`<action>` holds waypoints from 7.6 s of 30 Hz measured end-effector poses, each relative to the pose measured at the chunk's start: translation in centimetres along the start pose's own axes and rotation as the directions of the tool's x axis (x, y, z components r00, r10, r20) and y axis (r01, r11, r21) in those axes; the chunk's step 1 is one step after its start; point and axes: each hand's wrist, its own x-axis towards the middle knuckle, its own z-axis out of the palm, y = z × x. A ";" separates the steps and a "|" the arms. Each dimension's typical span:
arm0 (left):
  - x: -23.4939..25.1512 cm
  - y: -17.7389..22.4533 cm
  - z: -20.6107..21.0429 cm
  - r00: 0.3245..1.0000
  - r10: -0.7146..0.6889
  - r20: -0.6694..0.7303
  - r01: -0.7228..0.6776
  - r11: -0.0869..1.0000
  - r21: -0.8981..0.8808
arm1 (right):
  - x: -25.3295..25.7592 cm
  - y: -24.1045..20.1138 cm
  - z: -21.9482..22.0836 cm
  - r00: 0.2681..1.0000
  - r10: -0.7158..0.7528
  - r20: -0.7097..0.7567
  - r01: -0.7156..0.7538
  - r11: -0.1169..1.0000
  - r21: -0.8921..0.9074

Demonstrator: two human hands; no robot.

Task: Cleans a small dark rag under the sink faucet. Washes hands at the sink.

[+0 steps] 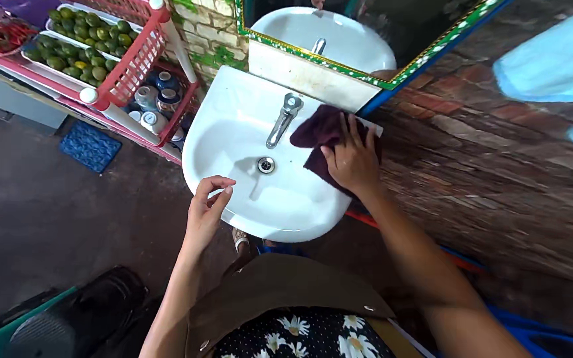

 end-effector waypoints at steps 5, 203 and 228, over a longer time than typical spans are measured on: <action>-0.4 -0.9 -0.4 0.999 -0.054 -0.003 0.054 0.998 -0.022 | 5.0 0.7 0.3 0.939 -0.317 0.135 0.308 0.948 0.081; 11.7 -1.6 5.3 0.780 -0.561 0.276 0.625 0.698 -0.349 | 4.5 -23.7 3.7 0.319 0.732 0.602 -0.623 -0.317 0.715; 16.9 -4.1 7.6 0.500 -0.670 0.549 0.678 0.697 0.234 | 13.1 -12.7 -5.1 0.895 0.358 0.265 -0.383 0.922 0.050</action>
